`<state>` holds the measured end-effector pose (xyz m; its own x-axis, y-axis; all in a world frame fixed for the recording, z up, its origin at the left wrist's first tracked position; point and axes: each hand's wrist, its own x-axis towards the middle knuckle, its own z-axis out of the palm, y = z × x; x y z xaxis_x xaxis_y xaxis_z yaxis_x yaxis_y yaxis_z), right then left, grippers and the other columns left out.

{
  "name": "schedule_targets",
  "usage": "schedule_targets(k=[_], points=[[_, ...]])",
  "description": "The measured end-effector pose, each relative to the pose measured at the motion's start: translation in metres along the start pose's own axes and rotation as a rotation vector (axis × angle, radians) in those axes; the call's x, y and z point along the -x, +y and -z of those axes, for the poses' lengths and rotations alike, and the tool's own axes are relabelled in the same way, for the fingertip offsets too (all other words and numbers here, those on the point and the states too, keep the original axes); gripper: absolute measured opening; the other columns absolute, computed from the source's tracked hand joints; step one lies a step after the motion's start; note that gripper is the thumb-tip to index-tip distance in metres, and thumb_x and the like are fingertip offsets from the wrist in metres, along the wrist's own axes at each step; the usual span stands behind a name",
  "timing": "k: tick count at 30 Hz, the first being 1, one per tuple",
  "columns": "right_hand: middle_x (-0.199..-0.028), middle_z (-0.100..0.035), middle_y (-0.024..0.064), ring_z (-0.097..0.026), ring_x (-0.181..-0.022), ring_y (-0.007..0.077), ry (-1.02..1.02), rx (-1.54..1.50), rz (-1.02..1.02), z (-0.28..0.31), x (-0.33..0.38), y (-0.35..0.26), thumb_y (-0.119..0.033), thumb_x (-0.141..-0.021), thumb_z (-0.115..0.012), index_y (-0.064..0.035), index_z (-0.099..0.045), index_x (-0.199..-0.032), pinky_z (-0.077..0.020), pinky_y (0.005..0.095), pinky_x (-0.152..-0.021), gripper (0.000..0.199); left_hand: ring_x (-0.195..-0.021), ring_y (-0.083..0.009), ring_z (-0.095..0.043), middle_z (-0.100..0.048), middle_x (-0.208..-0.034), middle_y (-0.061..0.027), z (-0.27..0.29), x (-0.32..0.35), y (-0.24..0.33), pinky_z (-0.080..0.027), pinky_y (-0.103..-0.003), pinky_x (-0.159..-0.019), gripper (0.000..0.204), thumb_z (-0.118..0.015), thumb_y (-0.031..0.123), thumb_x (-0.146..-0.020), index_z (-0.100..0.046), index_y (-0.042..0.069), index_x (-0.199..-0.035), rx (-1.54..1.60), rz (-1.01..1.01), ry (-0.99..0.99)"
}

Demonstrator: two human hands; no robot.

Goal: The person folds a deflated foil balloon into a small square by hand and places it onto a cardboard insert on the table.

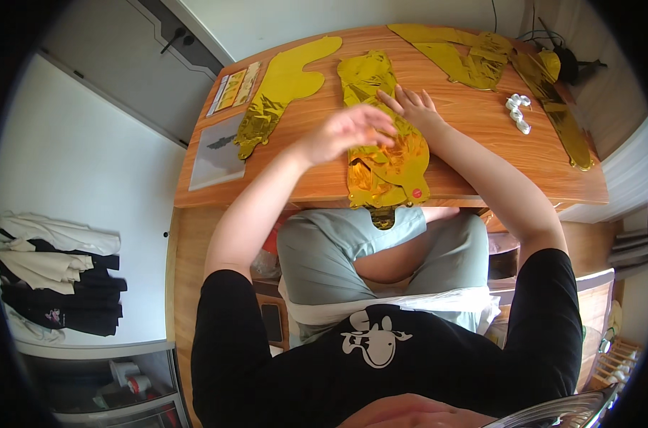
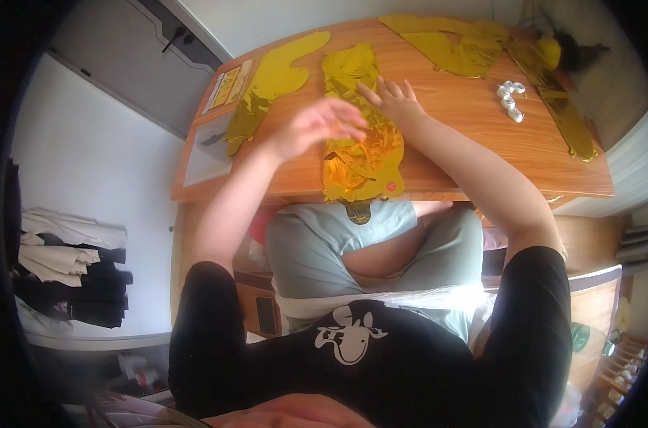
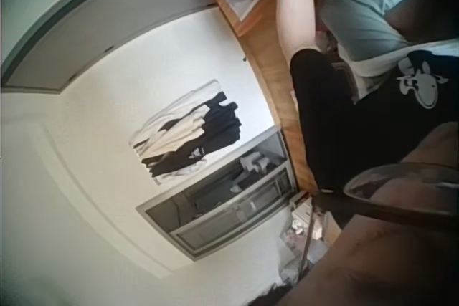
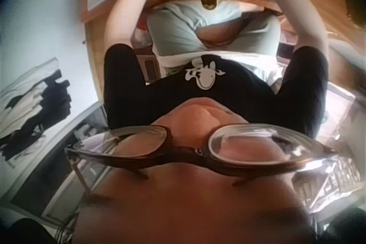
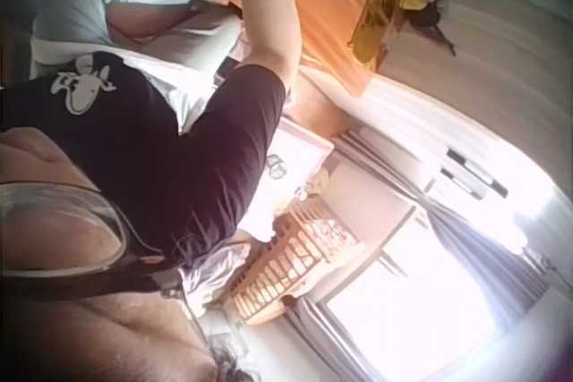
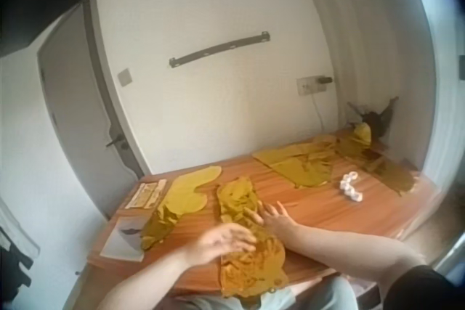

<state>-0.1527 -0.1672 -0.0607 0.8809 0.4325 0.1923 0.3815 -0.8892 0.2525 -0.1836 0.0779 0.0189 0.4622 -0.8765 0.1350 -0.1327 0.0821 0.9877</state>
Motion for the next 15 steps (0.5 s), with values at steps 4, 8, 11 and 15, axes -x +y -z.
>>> schedule_targets(k=[4, 8, 11, 15], points=[[-0.166, -0.023, 0.0244, -0.025, -0.154, 0.0389, -0.13, -0.074, -0.009, 0.021, 0.007, 0.001, -0.051, -0.096, -0.057, -0.0218, -0.004, -0.167, -0.0208, 0.0587, -0.123, 0.093, -0.137, -0.0294, -0.054, -0.05, -0.152, -0.0161, 0.035, -0.005, 0.005, -0.044, -0.043, -0.115, 0.062, -0.063, 0.038, -0.101, -0.043, 0.004, -0.149, -0.769, 0.096, 0.248], [-0.166, -0.023, 0.0247, -0.025, -0.154, 0.0387, -0.145, -0.145, -0.007, 0.043, 0.011, -0.007, -0.05, -0.096, -0.057, -0.0208, -0.008, -0.167, -0.0221, 0.0582, -0.123, 0.091, -0.154, -0.032, -0.031, -0.026, -0.168, -0.0194, 0.057, -0.003, -0.024, -0.025, -0.045, -0.127, 0.086, -0.063, 0.05, -0.099, -0.024, 0.005, -0.162, -1.369, 0.147, 0.209], [-0.166, -0.023, 0.0238, -0.025, -0.154, 0.0384, -0.144, -0.162, -0.007, 0.044, 0.011, -0.004, -0.048, -0.097, -0.057, -0.0195, -0.013, -0.166, -0.0234, 0.0563, -0.123, 0.087, -0.158, -0.0316, -0.019, -0.02, -0.17, -0.0176, 0.058, -0.009, -0.031, -0.016, -0.047, -0.129, 0.088, -0.057, 0.055, -0.1, -0.021, 0.006, -0.164, -1.378, 0.247, 0.134], [-0.166, -0.026, 0.0196, -0.028, -0.152, 0.0378, -0.085, -0.203, 0.02, 0.04, 0.015, 0.002, -0.043, -0.096, -0.059, -0.0159, -0.028, -0.161, -0.0266, 0.0538, -0.122, 0.077, -0.158, -0.0324, -0.019, -0.02, -0.17, -0.0177, 0.055, -0.015, -0.028, -0.017, -0.048, -0.129, 0.086, -0.057, 0.053, -0.099, -0.023, 0.006, -0.163, -1.434, 0.295, 0.085]])
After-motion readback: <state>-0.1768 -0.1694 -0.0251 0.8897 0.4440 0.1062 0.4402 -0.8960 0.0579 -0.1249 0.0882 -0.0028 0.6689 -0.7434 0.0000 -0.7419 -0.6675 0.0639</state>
